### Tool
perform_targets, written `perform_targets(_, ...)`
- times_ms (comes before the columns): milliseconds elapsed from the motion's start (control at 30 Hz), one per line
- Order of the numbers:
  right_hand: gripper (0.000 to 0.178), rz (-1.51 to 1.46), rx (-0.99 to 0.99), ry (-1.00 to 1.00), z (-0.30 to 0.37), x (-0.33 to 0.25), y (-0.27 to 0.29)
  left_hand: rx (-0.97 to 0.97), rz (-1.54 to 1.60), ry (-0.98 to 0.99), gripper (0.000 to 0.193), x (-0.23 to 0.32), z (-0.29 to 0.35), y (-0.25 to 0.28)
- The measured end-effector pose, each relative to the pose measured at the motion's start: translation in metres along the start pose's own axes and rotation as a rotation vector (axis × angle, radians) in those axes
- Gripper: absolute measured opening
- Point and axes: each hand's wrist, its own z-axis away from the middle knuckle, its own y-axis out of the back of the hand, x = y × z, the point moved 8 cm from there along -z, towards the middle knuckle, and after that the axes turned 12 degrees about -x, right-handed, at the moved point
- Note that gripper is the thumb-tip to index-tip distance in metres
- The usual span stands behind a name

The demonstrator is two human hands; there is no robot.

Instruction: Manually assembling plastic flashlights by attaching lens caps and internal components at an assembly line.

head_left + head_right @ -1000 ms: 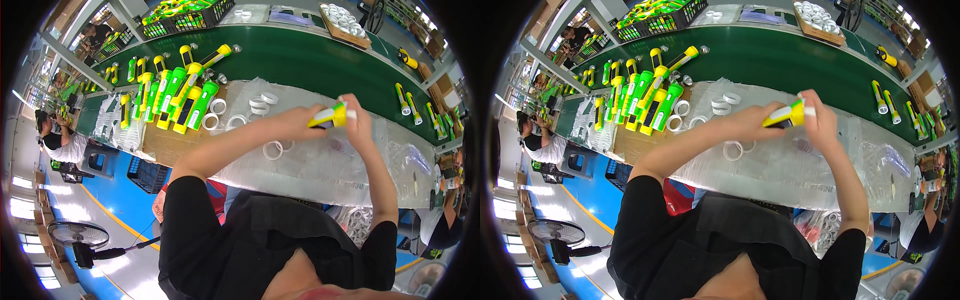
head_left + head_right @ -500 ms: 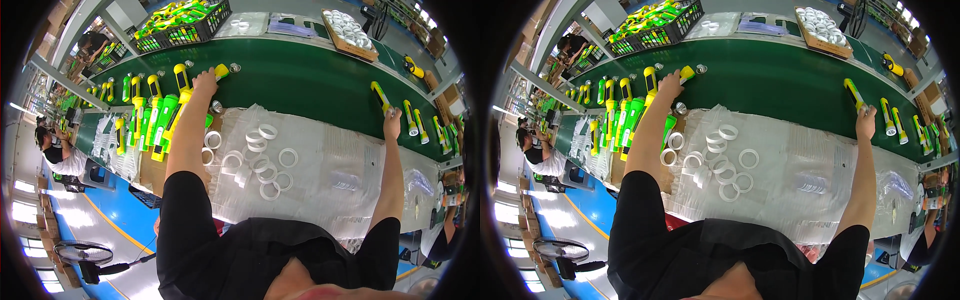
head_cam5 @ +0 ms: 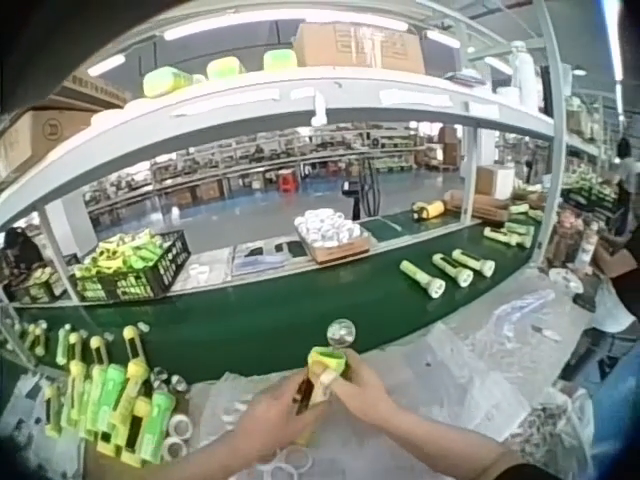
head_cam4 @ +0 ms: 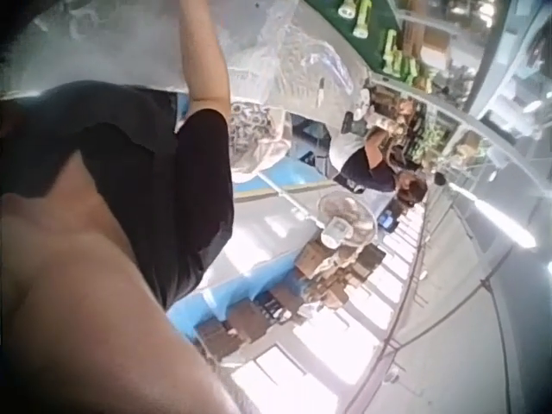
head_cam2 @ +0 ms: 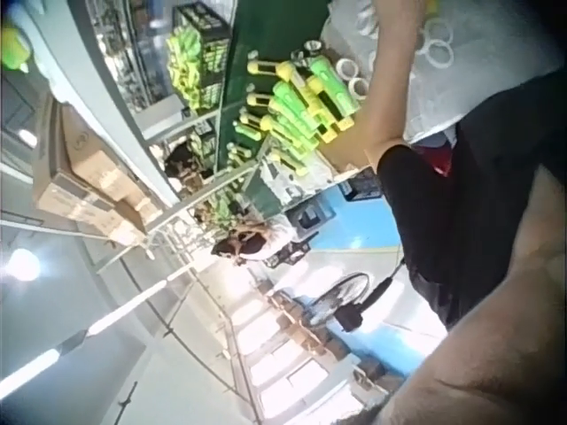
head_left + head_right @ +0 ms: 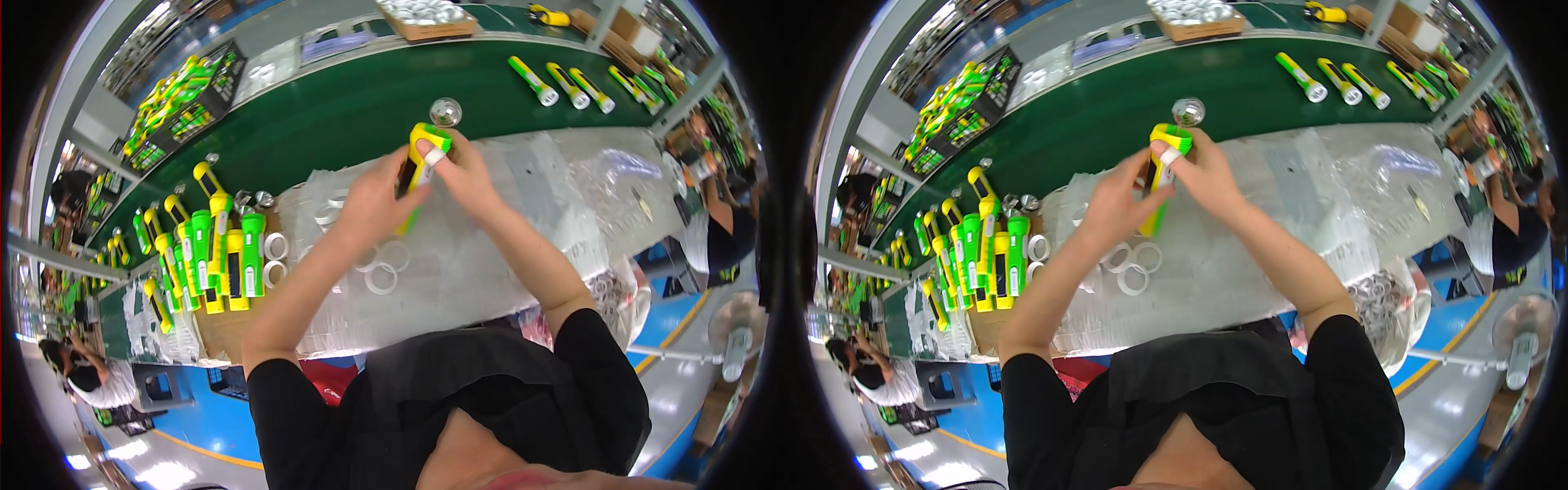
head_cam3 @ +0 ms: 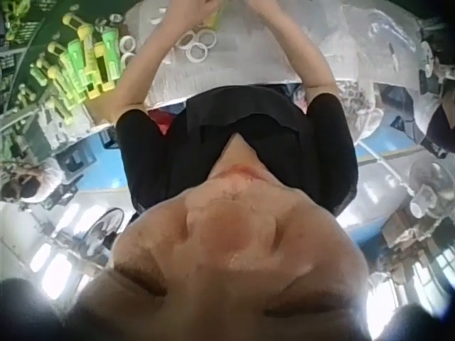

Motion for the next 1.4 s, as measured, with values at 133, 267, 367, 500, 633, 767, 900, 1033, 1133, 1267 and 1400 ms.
perform_targets(133,0.042,-0.409,-0.047,-0.15,0.065,-0.006,-0.009,-0.145,0.324,0.321,0.044,-0.022,0.041,-0.028)
perform_targets(267,0.053,-0.489,-0.262,-0.187,0.113,-0.016,-0.028,0.095,0.766,0.157,0.054,-0.008,0.048,-0.039)
perform_targets(367,0.061,-0.548,-0.461,-0.249,0.135,-0.011,-0.048,-0.046,1.19,0.088,0.077,0.012,0.046,-0.081)
perform_targets(500,0.047,-0.452,-0.563,-0.226,0.152,-0.012,-0.061,-0.245,1.407,0.072,0.052,0.044,0.054,-0.082)
perform_targets(633,0.046,-0.371,-0.525,-0.244,0.16,-0.014,-0.067,0.029,0.93,0.015,0.025,0.052,0.074,-0.052)
perform_targets(767,0.048,-0.344,-0.441,-0.242,0.162,-0.018,-0.063,0.038,0.426,-0.231,0.025,0.083,0.086,-0.033)
perform_targets(900,0.046,-0.39,-0.415,-0.234,0.167,-0.002,-0.06,0.005,0.311,-0.337,0.032,0.1,0.082,-0.043)
perform_targets(1033,0.04,-0.346,-0.298,-0.189,0.174,0.003,-0.047,-0.08,0.167,-0.412,0.036,0.113,0.075,-0.068)
perform_targets(1133,0.035,-0.514,-0.133,-0.162,0.174,0.003,-0.02,-0.01,0.391,-0.23,0.038,0.09,0.058,-0.08)
perform_targets(1267,0.041,-0.449,-0.012,-0.155,0.18,0.002,0.013,0.107,0.19,0.014,0.047,0.02,0.031,-0.119)
perform_targets(1400,0.042,-0.432,0.021,-0.149,0.187,0.002,0.031,-0.129,-0.127,0.12,0.056,0.004,0.013,-0.148)
